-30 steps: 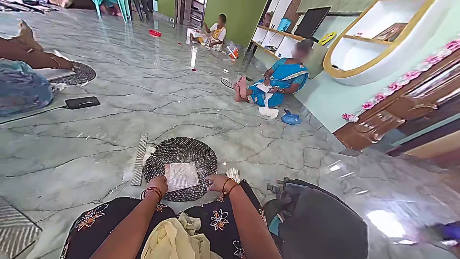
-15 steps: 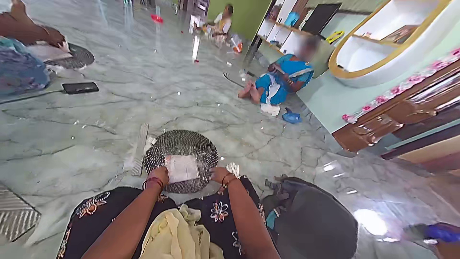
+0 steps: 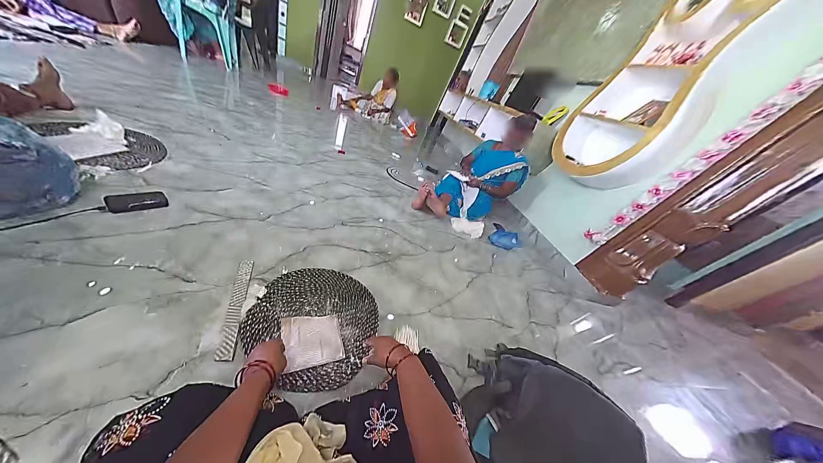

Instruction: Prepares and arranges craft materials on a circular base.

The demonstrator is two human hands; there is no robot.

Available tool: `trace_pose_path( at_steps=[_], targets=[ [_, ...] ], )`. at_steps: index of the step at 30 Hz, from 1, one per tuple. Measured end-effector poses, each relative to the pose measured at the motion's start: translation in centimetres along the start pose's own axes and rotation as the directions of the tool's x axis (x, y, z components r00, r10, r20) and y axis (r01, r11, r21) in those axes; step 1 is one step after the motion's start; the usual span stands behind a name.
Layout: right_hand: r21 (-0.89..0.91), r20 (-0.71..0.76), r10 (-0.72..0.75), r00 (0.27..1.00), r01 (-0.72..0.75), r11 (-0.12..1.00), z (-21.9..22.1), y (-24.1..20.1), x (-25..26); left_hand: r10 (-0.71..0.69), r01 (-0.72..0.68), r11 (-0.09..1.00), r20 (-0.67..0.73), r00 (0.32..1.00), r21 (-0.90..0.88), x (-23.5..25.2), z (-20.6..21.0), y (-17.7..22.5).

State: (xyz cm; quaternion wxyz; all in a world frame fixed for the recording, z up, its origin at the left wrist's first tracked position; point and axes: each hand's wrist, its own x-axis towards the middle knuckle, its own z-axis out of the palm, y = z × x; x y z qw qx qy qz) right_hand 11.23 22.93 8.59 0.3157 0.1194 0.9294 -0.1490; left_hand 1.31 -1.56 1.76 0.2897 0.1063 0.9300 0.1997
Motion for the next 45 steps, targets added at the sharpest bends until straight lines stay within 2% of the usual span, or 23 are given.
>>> trace_pose_path(
  at_steps=[7,21,42,45],
  targets=[
    [0.011,0.004,-0.011,1.0,0.011,1.0,0.2,-0.2,-0.4,-0.032,0.031,0.999,-0.027,0.999,-0.024,-0.3,0.2,-0.2],
    [-0.009,0.027,-0.019,0.999,0.019,1.0,-0.1,-0.2,-0.4,-0.033,0.032,0.999,0.033,0.999,0.016,-1.3,-0.7,0.3],
    [0.018,0.044,-0.011,0.999,0.01,1.0,-0.3,-0.3,-0.3,-0.043,0.043,0.999,0.041,0.998,-0.009,-1.0,-0.6,0.5],
    [0.127,-0.018,-0.045,0.999,0.047,0.991,-0.7,-0.2,-0.9,-0.042,0.043,0.999,0.052,0.998,-0.014,-1.1,-0.7,0.5]
  ],
)
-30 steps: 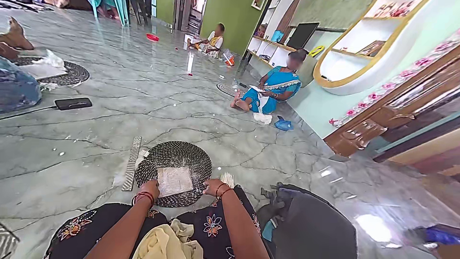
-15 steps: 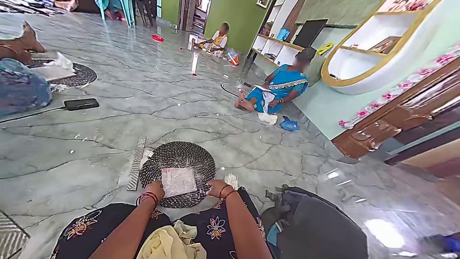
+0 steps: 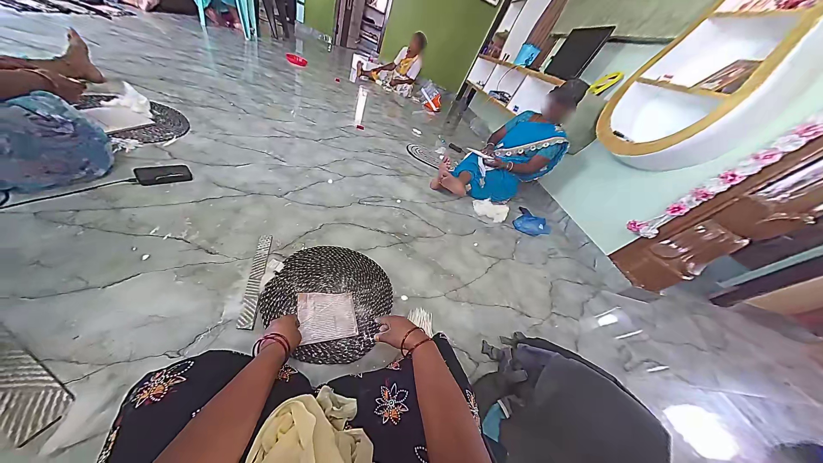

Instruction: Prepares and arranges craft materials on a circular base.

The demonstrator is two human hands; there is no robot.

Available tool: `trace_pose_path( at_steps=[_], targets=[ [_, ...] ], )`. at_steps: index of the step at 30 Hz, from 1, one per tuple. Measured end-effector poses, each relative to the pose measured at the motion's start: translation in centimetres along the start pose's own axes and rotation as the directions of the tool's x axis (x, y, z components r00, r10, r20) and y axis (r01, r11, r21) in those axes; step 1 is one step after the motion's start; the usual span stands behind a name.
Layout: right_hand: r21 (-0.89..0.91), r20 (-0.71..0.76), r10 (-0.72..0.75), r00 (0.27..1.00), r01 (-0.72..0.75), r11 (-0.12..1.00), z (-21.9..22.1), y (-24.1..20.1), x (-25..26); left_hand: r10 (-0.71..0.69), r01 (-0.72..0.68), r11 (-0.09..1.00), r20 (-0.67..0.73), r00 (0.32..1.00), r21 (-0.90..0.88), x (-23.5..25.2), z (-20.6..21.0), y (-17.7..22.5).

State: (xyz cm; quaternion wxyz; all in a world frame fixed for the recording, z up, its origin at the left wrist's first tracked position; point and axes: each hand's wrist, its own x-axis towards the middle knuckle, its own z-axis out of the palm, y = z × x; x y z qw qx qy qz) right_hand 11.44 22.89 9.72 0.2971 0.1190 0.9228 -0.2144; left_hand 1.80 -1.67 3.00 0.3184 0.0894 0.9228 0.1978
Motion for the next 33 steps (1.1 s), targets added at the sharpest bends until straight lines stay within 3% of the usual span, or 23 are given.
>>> trace_pose_path(
  at_steps=[3,5,6,7,9,11,12,13,15,16,17,19,22,23,25,26,28,29,30,31,32,33],
  targets=[
    [0.364,-0.329,-0.086,0.94,0.211,0.907,-1.3,0.4,-1.9,0.01,-0.011,0.999,-0.022,1.0,-0.043,-0.1,0.1,-0.1],
    [0.488,-0.631,-0.058,0.774,0.454,0.745,-3.4,0.2,-4.1,-0.001,-0.002,0.998,-0.037,0.999,-0.063,-0.1,0.0,-0.1],
    [0.425,-0.756,-0.025,0.654,0.52,0.74,-4.9,0.2,-5.2,-0.007,0.006,0.998,-0.028,1.0,-0.058,-0.2,0.1,-0.1],
    [0.312,-0.842,-0.008,0.54,0.498,0.809,-6.8,0.1,-6.5,-0.01,0.009,0.999,-0.016,1.0,-0.051,-0.2,0.0,-0.2],
    [-0.004,-0.964,-0.062,0.259,0.221,0.975,-10.8,-0.5,-9.0,-0.011,0.011,0.999,-0.003,1.0,-0.046,0.0,-0.1,0.0],
    [-0.172,-0.983,-0.179,-0.049,-0.122,0.978,-14.7,-1.3,-11.1,-0.01,0.01,0.999,0.005,1.0,-0.039,0.2,-0.2,0.1],
    [-0.199,-0.958,-0.238,-0.16,-0.229,0.953,-16.7,-1.4,-12.1,-0.011,0.011,0.999,0.005,1.0,-0.038,0.3,-0.3,0.2],
    [-0.186,-0.947,-0.252,-0.201,-0.297,0.937,-18.6,-1.6,-13.0,-0.015,0.016,0.999,0.007,1.0,-0.038,0.4,-0.3,0.2],
    [-0.095,-0.968,-0.17,-0.185,-0.357,0.929,-22.4,-2.0,-13.7,-0.016,0.016,0.999,0.008,1.0,-0.042,0.5,-0.6,0.2],
    [-0.04,-0.99,-0.086,-0.111,-0.363,0.931,-23.6,-1.8,-13.4,-0.015,0.016,0.999,0.009,1.0,-0.048,0.6,-0.7,0.2],
    [0.0,-1.0,0.004,0.012,-0.365,0.931,-24.2,-1.3,-12.7,-0.014,0.014,0.998,0.009,1.0,-0.056,0.5,-0.8,0.2],
    [0.016,-0.933,0.122,0.34,-0.298,0.954,-22.9,-0.6,-10.6,-0.009,0.01,0.997,0.018,1.0,-0.074,0.4,-1.0,0.2],
    [0.126,-0.598,0.124,0.792,-0.06,0.99,-16.5,-1.4,-7.2,0.001,0.001,0.994,0.02,1.0,-0.106,0.3,-1.2,0.1],
    [0.3,-0.48,0.113,0.87,0.041,0.953,-14.1,-1.9,-6.2,0.003,0.0,0.994,0.024,1.0,-0.113,0.1,-1.3,0.1],
    [0.641,-0.475,0.059,0.878,0.299,0.707,-10.3,-2.4,-5.4,0.01,-0.007,0.993,0.019,1.0,-0.119,0.0,-1.2,-0.1],
    [0.697,-0.586,0.019,0.81,0.492,0.521,-9.2,-1.7,-5.3,0.017,-0.015,0.993,0.016,1.0,-0.118,0.0,-1.2,-0.1],
    [0.556,-0.829,0.015,0.559,0.82,0.14,-9.6,0.4,-4.9,0.027,-0.026,0.992,0.001,1.0,-0.125,-0.1,-1.2,-0.2],
    [0.443,-0.889,0.125,0.44,0.896,-0.001,-10.7,1.3,-4.7,0.029,-0.029,0.991,0.002,1.0,-0.133,-0.1,-1.2,-0.2],
    [0.374,-0.88,0.288,0.377,0.925,-0.07,-11.7,2.3,-4.4,0.029,-0.028,0.989,0.007,1.0,-0.147,-0.1,-1.1,-0.3],
    [0.384,-0.784,0.489,0.383,0.917,-0.103,-12.2,3.0,-3.7,0.026,-0.023,0.988,0.017,1.0,-0.156,-0.1,-0.8,-0.5],
    [0.492,-0.62,0.643,0.45,0.861,-0.129,-12.1,3.3,-2.9,0.024,-0.022,0.985,0.01,1.0,-0.173,0.1,-0.4,-0.8],
    [0.651,-0.492,0.688,0.533,0.75,-0.116,-11.4,3.3,-2.0,0.03,-0.035,0.978,-0.025,0.999,-0.204,0.4,-0.1,-1.2]
  ],
)
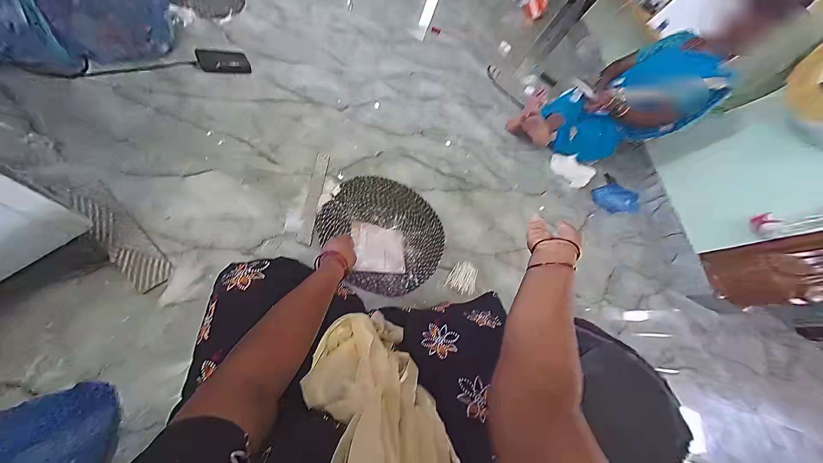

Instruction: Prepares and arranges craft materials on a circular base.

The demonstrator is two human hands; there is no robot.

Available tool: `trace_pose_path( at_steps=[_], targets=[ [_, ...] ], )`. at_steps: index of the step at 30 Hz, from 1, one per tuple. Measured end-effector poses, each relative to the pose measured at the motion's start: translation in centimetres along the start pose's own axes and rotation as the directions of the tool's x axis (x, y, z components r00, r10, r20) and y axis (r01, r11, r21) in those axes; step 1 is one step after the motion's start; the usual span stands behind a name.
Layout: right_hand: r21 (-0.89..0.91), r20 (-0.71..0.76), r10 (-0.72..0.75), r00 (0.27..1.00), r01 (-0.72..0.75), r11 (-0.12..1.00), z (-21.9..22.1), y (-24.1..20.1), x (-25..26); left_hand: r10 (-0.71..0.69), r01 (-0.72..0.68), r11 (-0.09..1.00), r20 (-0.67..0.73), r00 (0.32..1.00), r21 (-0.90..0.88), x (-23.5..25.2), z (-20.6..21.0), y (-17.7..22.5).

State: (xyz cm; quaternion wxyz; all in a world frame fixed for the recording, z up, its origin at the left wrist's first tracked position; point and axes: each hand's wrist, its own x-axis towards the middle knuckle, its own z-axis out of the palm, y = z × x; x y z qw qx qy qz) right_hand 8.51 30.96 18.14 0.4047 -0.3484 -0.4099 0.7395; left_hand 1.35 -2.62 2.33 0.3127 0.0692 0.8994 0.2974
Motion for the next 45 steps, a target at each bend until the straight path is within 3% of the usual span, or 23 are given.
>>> trace_pose_path(
  at_steps=[1,2,4,6,7,8,12,16,23,27,32,38,45],
  targets=[
    [-0.215,0.006,0.09,0.996,-0.087,0.973,0.0,1.6,-0.3,0.007,-0.008,1.0,-0.024,1.0,-0.026,0.3,0.1,-0.3],
    [-0.45,0.102,0.138,0.985,-0.078,0.889,0.1,3.5,-1.5,0.003,-0.004,0.999,-0.038,0.999,-0.04,0.7,0.0,-0.3],
    [-0.804,0.384,0.178,0.906,0.233,0.547,-0.7,7.5,-3.7,-0.032,0.031,0.999,-0.05,0.998,-0.014,0.9,-0.1,0.1],
    [-0.804,0.563,0.342,0.752,0.594,0.015,-1.4,11.0,-5.9,-0.062,0.064,0.998,-0.064,0.996,0.029,0.9,-0.3,0.4],
    [-0.719,0.557,0.439,0.705,0.674,-0.171,-1.7,12.8,-6.8,-0.074,0.078,0.995,-0.063,0.995,0.058,0.9,-0.1,0.4],
    [-0.655,0.519,0.523,0.677,0.708,-0.266,-1.8,14.3,-7.6,-0.087,0.092,0.992,-0.059,0.995,0.089,0.8,0.0,0.4],
    [-0.484,0.53,0.646,0.549,0.822,-0.302,-0.7,17.0,-8.3,-0.107,0.114,0.976,-0.048,0.993,0.184,1.0,-0.3,0.9],
    [-0.39,0.481,0.681,0.552,0.831,-0.398,0.9,19.0,-8.5,-0.109,0.114,0.974,-0.036,0.993,0.197,1.7,-0.5,0.8],
    [-0.258,0.455,0.78,0.43,0.902,-0.348,2.5,24.2,-8.8,-0.125,0.121,0.959,-0.002,0.992,0.255,3.2,-0.4,0.9],
    [-0.255,0.419,0.781,0.463,0.886,-0.388,2.3,26.4,-9.2,-0.132,0.122,0.95,0.014,0.991,0.288,3.9,-0.6,0.9],
    [-0.343,0.498,0.718,0.486,0.871,-0.352,1.0,27.2,-10.3,-0.11,0.091,0.938,0.04,0.993,0.335,3.6,-0.1,1.0],
    [-0.449,0.477,0.646,0.597,0.797,-0.405,1.6,25.1,-13.1,-0.12,0.096,0.946,0.058,0.991,0.31,3.5,0.5,0.7],
    [-0.328,0.413,0.778,0.474,0.874,-0.358,2.9,25.9,-10.3,-0.07,0.045,0.944,0.064,0.996,0.327,4.1,0.2,0.8]
  ],
)
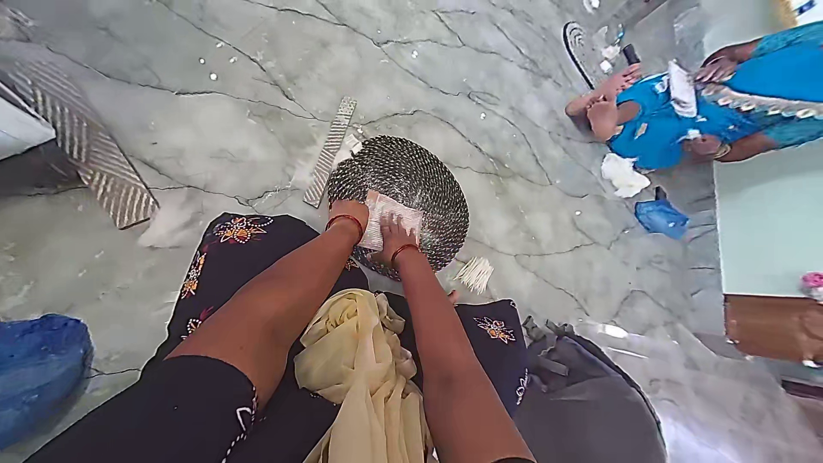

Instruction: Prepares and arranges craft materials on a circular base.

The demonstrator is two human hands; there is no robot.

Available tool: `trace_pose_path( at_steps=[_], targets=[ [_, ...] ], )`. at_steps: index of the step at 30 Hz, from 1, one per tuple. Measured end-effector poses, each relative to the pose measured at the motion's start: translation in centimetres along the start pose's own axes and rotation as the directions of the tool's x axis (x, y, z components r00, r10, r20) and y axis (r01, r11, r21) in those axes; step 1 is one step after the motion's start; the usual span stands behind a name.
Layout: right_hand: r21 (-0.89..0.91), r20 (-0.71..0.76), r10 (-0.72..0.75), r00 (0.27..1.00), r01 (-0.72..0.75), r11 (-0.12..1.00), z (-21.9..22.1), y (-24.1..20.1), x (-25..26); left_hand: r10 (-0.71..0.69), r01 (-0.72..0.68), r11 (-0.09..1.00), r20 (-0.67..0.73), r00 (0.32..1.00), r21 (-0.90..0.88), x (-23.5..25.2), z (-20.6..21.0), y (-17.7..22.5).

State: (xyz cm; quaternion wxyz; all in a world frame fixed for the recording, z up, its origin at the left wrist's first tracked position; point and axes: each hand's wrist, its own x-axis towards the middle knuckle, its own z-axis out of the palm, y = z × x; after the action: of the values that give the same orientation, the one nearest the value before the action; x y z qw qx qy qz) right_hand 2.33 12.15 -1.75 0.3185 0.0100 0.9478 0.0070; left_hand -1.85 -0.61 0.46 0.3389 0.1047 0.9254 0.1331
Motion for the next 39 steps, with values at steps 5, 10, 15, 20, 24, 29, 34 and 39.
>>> trace_pose_path(
  at_steps=[5,10,15,20,24,29,34,39],
  targets=[
    [0.09,-0.072,0.061,0.996,-0.055,0.994,3.1,-1.0,-0.2,-0.027,0.028,0.999,0.028,0.999,-0.036,0.2,0.2,0.0],
    [0.21,-0.161,0.111,0.981,-0.076,0.975,3.4,-1.8,-1.8,-0.003,0.002,1.0,0.024,1.0,0.01,-0.5,0.5,0.2],
    [0.159,-0.052,0.109,0.993,-0.099,0.982,0.7,0.0,-1.6,0.019,-0.019,0.998,0.005,1.0,-0.06,-0.5,0.5,-0.4],
    [0.028,0.02,-0.004,1.0,0.003,1.0,0.2,0.2,0.3,0.02,-0.02,1.0,-0.006,1.0,-0.013,0.5,0.3,-0.2],
    [0.056,-0.051,0.018,0.999,-0.015,0.998,2.3,-0.6,0.1,0.0,0.0,1.0,0.004,1.0,-0.008,0.9,0.6,-0.2],
    [0.149,-0.151,0.123,0.981,-0.1,0.984,4.0,-2.7,-2.0,-0.004,0.004,1.0,-0.005,1.0,-0.017,0.1,0.7,-0.1],
    [0.151,-0.127,0.118,0.985,-0.098,0.984,2.3,-2.2,-2.3,-0.005,0.005,0.996,-0.006,1.0,-0.085,-0.7,0.5,-0.5],
    [0.001,-0.001,0.048,0.999,-0.048,0.999,1.2,-0.8,-0.5,0.017,-0.017,0.997,-0.004,1.0,-0.082,-0.5,-0.3,-0.4]
  ],
)
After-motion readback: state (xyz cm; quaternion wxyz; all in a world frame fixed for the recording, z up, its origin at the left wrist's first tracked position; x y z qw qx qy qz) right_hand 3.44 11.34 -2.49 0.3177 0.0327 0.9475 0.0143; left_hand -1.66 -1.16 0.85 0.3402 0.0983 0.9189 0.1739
